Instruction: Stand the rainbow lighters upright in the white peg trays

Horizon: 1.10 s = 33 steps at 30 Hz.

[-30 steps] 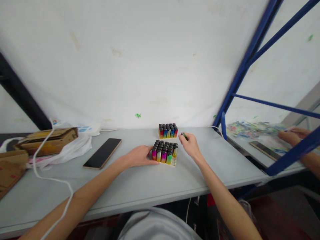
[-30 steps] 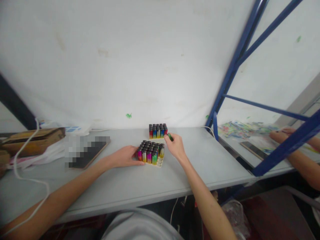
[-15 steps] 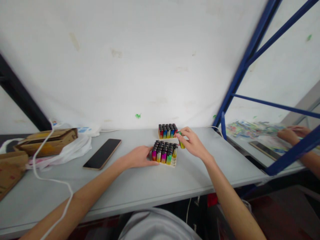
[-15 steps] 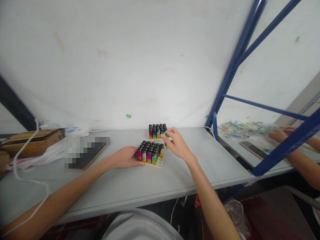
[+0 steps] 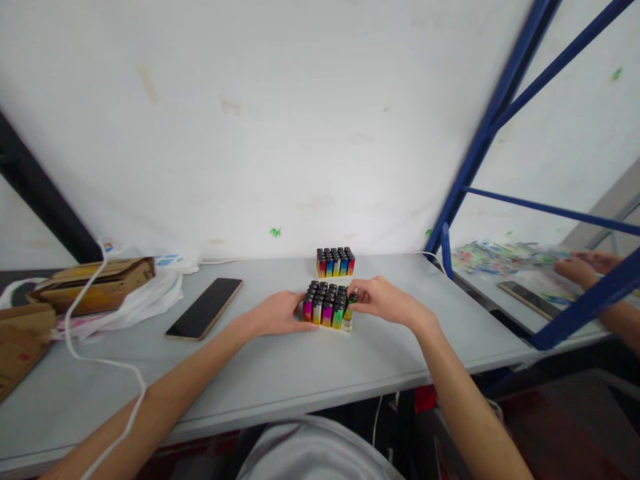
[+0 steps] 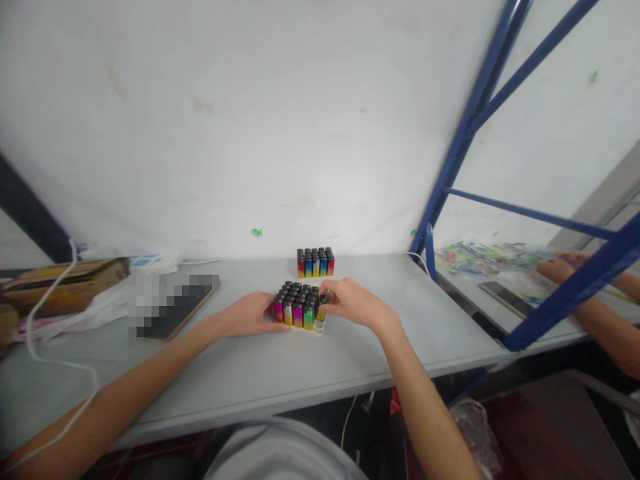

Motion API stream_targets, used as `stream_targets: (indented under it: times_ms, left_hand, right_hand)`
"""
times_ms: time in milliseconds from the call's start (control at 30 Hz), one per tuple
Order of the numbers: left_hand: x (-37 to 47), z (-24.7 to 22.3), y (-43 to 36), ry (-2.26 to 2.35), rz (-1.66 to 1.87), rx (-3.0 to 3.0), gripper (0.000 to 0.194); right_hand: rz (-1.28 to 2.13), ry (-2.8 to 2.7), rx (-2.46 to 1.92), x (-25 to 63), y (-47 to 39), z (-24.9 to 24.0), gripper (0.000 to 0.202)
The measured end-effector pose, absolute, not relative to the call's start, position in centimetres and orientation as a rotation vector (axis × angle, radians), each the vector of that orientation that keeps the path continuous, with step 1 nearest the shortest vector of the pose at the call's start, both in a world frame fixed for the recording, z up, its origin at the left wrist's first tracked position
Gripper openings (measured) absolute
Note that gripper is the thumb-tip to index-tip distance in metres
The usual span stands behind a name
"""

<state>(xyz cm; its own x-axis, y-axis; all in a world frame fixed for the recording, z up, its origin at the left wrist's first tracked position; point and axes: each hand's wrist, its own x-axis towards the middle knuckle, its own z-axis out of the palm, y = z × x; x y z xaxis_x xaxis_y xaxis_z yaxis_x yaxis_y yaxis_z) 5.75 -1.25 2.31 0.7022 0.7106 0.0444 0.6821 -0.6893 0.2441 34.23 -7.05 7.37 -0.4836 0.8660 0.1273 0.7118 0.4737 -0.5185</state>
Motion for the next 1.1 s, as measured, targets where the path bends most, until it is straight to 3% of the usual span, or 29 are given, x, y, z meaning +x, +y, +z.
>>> stream_targets:
  times_ms: [667, 933, 1100]
  left_hand:
    - [5.8, 2.2, -1.2, 1.146, 0.164, 2.726, 0.059]
    - [5.9, 2.4, -1.4, 1.122, 0.227, 2.666, 0.058]
    - [5.8, 2.2, -1.2, 1.108, 0.239, 2.668, 0.058]
  right_hand:
    - [0.245, -2.459, -1.502, 33.8, -8.0, 8.7, 0.007]
    - [0.348, -2.420, -1.437, 33.6, -7.8, 8.3, 0.008]
    - [0.580, -2.429, -1.327, 33.3, -8.0, 8.2, 0.007]
